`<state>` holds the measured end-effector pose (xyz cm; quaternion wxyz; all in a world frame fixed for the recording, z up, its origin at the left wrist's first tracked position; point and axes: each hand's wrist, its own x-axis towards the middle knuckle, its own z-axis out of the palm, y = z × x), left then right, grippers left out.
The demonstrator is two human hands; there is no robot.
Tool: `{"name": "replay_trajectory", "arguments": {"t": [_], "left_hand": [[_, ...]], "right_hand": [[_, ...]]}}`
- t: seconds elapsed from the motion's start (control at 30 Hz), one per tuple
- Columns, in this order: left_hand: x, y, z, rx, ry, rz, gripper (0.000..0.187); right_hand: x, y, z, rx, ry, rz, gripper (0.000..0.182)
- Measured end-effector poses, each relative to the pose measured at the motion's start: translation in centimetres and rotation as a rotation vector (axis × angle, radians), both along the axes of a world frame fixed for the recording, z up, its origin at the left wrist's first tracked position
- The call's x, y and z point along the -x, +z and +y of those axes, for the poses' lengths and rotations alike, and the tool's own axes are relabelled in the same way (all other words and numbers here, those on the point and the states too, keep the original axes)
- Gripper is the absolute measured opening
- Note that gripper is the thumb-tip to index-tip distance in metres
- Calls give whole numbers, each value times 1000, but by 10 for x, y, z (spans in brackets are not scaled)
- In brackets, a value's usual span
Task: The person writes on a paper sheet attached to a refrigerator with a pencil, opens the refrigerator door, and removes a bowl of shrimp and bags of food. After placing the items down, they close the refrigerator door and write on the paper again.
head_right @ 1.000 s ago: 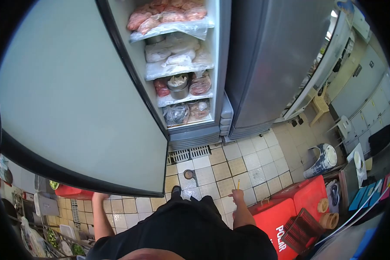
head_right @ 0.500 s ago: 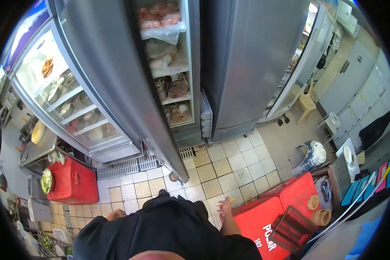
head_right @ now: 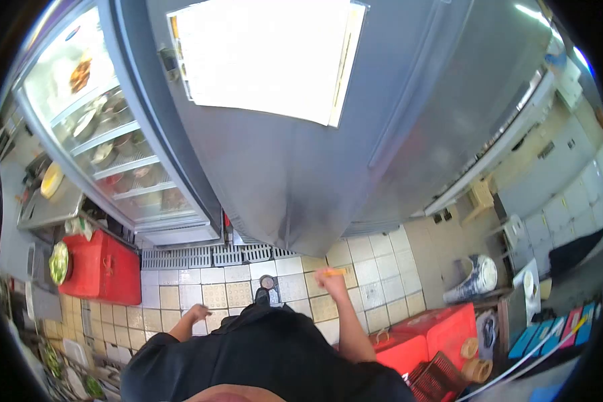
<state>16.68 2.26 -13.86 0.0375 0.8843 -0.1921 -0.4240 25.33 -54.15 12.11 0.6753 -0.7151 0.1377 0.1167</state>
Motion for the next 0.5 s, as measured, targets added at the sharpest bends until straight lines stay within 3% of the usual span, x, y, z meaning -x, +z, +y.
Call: {"name": "replay_trajectory", "arguments": {"t": [0.07, 0.13, 0.2, 0.3, 0.43, 0.5], "left_hand": [[-46, 28, -25, 371, 914, 5, 50], [-99, 99, -67, 466, 995, 26, 48], [-139, 114, -93, 692, 1052, 75, 48], [-177, 161, -127, 823, 1019, 175, 45], [-216, 146, -131, 854, 845, 185, 41], [-223, 164, -131, 876, 861, 205, 41]], "right_hand": [[-55, 43, 26, 47, 83, -144, 15], [-96, 87, 44, 124, 171, -248, 14], [-126, 120, 58, 121, 145, -229, 20], [-148, 158, 80, 54, 87, -265, 27], [-157, 172, 83, 122, 24, -236, 34], [-155, 169, 72, 99, -15, -216, 34]]}}
